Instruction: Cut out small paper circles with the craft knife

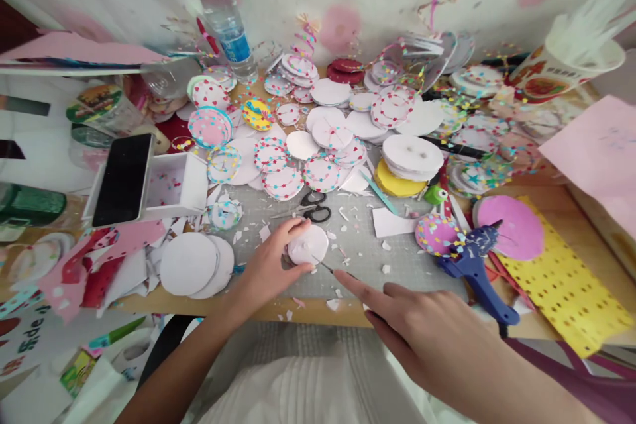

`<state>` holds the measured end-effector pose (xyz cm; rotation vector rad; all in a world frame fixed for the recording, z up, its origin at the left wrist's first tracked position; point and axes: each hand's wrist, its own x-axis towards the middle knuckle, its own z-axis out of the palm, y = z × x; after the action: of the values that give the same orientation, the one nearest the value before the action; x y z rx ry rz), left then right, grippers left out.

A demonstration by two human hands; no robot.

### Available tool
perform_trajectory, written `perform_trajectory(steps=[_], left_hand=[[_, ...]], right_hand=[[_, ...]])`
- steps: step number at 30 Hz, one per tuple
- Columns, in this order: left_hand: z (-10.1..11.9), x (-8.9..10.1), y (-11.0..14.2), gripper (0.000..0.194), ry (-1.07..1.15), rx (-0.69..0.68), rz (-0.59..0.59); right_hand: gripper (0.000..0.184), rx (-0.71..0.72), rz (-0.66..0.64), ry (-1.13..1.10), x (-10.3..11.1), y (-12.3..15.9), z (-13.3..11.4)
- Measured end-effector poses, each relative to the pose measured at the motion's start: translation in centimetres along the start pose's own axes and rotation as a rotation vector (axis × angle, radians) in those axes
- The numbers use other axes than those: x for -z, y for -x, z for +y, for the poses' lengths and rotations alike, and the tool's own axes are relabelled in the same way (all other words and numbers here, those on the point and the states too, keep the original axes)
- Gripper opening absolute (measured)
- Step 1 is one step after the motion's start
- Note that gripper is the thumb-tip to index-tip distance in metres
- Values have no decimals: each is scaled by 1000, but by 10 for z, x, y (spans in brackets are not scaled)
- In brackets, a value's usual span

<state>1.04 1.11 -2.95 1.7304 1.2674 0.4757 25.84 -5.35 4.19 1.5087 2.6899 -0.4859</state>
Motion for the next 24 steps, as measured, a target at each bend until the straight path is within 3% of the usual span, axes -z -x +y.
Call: perform_trajectory(steps=[3, 12, 18, 24], left_hand=[[-2, -1, 1, 70, -28, -32, 3], [5, -21, 7, 65, -152, -64, 232], [4, -25, 7, 66, -125, -61, 266], [0, -26, 7, 63, -125, -92, 270]], right_hand=[[58, 53, -93, -60, -5, -9, -6], [62, 6, -95, -36, -13, -15, -13], [64, -5, -123, 8, -18, -21, -12], [68, 74, -107, 140, -12, -30, -8]])
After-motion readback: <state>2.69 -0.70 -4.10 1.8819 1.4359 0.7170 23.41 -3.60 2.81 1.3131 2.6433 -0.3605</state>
